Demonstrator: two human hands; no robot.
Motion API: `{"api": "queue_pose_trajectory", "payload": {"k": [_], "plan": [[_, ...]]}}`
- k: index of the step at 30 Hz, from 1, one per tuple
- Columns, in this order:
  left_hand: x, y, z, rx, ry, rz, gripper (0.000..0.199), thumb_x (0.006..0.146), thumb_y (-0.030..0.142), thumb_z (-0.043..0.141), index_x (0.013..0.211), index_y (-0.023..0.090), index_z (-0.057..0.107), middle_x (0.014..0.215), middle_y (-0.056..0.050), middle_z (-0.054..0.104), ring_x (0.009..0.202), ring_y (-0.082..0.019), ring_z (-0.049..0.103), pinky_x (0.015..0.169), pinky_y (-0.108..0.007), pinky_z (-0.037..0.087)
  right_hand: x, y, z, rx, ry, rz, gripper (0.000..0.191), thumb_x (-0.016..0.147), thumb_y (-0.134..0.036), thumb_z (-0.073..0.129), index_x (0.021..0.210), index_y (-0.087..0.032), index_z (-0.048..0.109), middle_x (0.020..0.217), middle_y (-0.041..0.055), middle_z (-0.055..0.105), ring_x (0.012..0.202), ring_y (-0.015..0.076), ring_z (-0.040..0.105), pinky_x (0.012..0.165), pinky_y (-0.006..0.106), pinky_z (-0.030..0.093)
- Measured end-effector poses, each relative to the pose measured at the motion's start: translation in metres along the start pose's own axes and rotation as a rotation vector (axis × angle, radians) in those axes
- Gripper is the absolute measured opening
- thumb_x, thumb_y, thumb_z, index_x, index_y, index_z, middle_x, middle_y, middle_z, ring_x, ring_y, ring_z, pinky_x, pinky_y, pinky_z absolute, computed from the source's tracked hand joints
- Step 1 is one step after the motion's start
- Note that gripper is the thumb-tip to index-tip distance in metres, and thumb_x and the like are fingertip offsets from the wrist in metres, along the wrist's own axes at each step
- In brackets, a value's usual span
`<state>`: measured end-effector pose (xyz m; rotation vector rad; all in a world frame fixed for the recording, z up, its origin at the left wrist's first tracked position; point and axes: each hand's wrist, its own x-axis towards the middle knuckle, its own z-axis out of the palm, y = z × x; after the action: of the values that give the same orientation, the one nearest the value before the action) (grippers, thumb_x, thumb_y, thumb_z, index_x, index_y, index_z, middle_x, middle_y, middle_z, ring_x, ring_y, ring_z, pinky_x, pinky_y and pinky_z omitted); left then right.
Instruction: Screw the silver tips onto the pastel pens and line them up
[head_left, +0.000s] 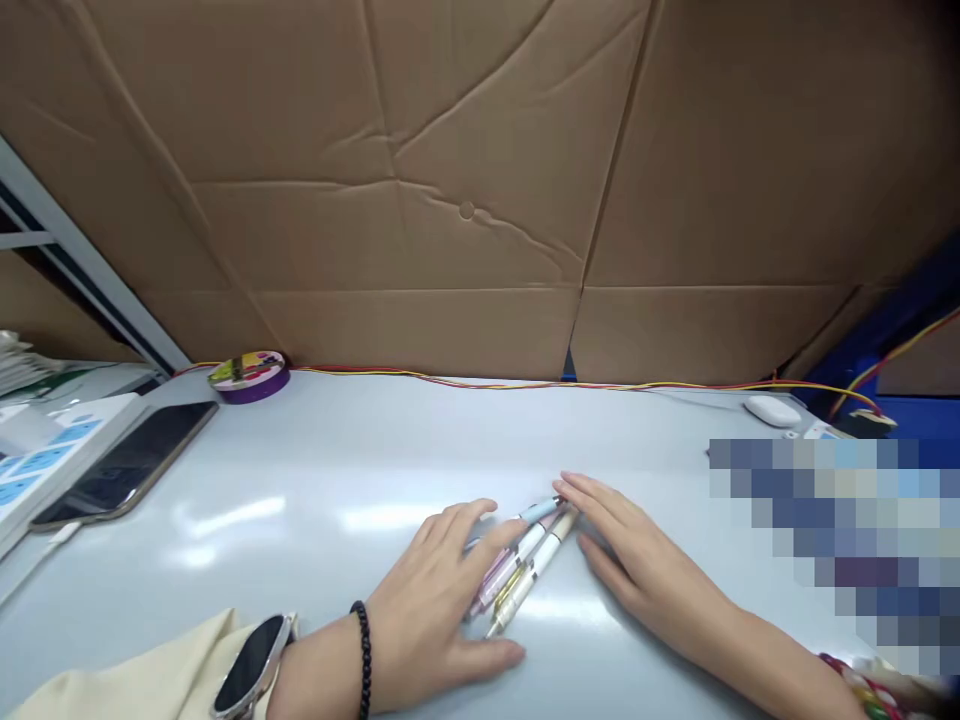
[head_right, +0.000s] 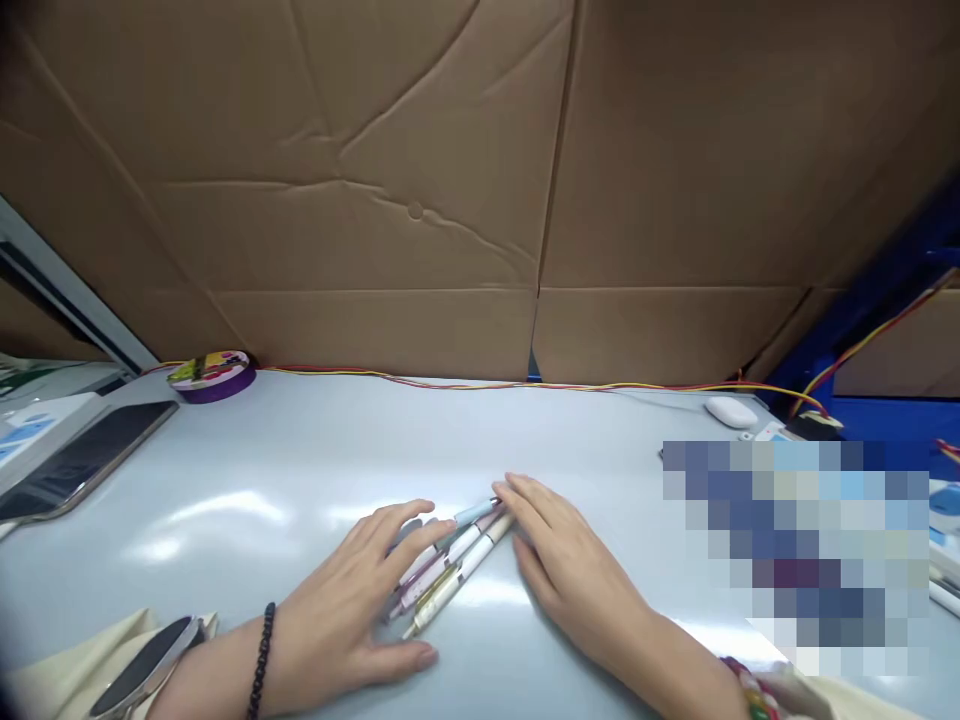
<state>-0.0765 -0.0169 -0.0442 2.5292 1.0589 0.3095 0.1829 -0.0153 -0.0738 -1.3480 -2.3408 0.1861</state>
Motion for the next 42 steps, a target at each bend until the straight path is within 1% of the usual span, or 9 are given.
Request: {"api": "queue_pose_trajectory", "payload": {"k": [5, 12, 16, 21, 26, 29, 34, 39, 42], "plan": [[0.004, -0.01, 0.001, -0.003, 0.102, 0.005, 0.067, 0.08, 0.027, 0.06, 0.139, 0.029, 0.028, 0.136, -0.01, 0.038, 0.122, -0.03, 0.04, 0.097, -0.046, 0.04, 0.003, -0.002, -0.005, 0.126, -0.062, 0.025, 0.04, 0.092, -0.016, 0.039, 0.131, -0.022, 0.045, 0.128, 0.0077, 0.058, 0.117, 0.0207, 0.055, 0.098, 0.039, 0.047], [0.011, -0.014, -0.009, 0.04, 0.181, -0.085, 0.058, 0.081, 0.02, 0.054, 0.136, 0.022, 0.034, 0.13, -0.011, 0.044, 0.121, -0.03, 0.04, 0.099, -0.05, 0.038, 0.007, -0.018, -0.02, 0.242, -0.121, -0.004, 0.029, 0.092, -0.018, 0.044, 0.119, -0.023, 0.053, 0.106, 0.0084, 0.065, 0.095, 0.0218, 0.06, 0.08, 0.038, 0.052], [0.012, -0.015, -0.009, -0.12, 0.154, -0.003, 0.063, 0.078, 0.017, 0.055, 0.136, 0.023, 0.031, 0.132, -0.01, 0.04, 0.121, -0.026, 0.041, 0.099, -0.042, 0.042, 0.007, -0.022, -0.018, 0.31, -0.162, -0.012, 0.028, 0.092, -0.019, 0.045, 0.118, -0.024, 0.054, 0.106, 0.0066, 0.065, 0.094, 0.02, 0.06, 0.08, 0.034, 0.051], [0.01, -0.014, -0.01, -0.218, 0.175, 0.117, 0.065, 0.078, 0.017, 0.057, 0.136, 0.024, 0.028, 0.137, -0.011, 0.033, 0.125, -0.025, 0.038, 0.1, -0.039, 0.042, 0.005, -0.021, -0.015, 0.386, -0.13, 0.122, 0.031, 0.089, -0.024, 0.052, 0.12, -0.026, 0.053, 0.107, 0.0059, 0.065, 0.094, 0.021, 0.062, 0.081, 0.034, 0.051], [0.011, -0.018, -0.006, -0.037, 0.187, 0.122, 0.026, 0.081, 0.018, 0.058, 0.106, 0.021, 0.052, 0.131, -0.011, 0.039, 0.127, -0.03, 0.033, 0.097, -0.043, 0.043, 0.007, -0.025, -0.019, 0.378, -0.127, 0.191, 0.03, 0.087, -0.026, 0.054, 0.117, -0.026, 0.056, 0.087, 0.0017, 0.063, 0.073, 0.0175, 0.06, 0.069, 0.032, 0.052], [0.013, -0.021, -0.001, 0.046, 0.176, 0.131, 0.007, 0.086, 0.019, 0.054, 0.093, 0.02, 0.054, 0.126, -0.01, 0.043, 0.125, -0.03, 0.034, 0.095, -0.044, 0.043, 0.008, -0.026, -0.021, 0.443, -0.123, 0.219, 0.024, 0.089, -0.031, 0.052, 0.112, -0.026, 0.059, 0.093, 0.0033, 0.066, 0.079, 0.0188, 0.061, 0.072, 0.033, 0.05], [0.013, -0.019, 0.0, 0.119, 0.267, 0.185, 0.012, 0.093, 0.016, 0.04, 0.089, 0.019, 0.051, 0.124, -0.009, 0.045, 0.121, -0.027, 0.037, 0.096, -0.043, 0.042, 0.008, -0.022, -0.022, 0.553, -0.038, 0.365, 0.022, 0.093, -0.038, 0.044, 0.102, -0.023, 0.057, 0.09, 0.0027, 0.067, 0.079, 0.0193, 0.063, 0.069, 0.031, 0.05], [0.009, -0.012, -0.007, 0.052, 0.237, 0.221, 0.021, 0.097, 0.02, 0.028, 0.091, 0.019, 0.048, 0.1, -0.008, 0.054, 0.094, -0.022, 0.049, 0.082, -0.036, 0.045, 0.008, -0.016, -0.021, 0.457, 0.021, 0.262, 0.016, 0.093, -0.037, 0.045, 0.096, -0.026, 0.057, 0.104, 0.0032, 0.062, 0.1, 0.0209, 0.057, 0.085, 0.033, 0.045], [0.007, -0.01, -0.006, 0.074, 0.236, 0.184, 0.025, 0.098, 0.023, 0.025, 0.09, 0.019, 0.048, 0.084, -0.005, 0.054, 0.075, -0.02, 0.047, 0.068, -0.033, 0.042, 0.006, -0.017, -0.022, 0.399, 0.064, 0.141, 0.026, 0.097, -0.035, 0.034, 0.085, -0.024, 0.054, 0.09, 0.0031, 0.061, 0.088, 0.0192, 0.055, 0.078, 0.032, 0.043]]}}
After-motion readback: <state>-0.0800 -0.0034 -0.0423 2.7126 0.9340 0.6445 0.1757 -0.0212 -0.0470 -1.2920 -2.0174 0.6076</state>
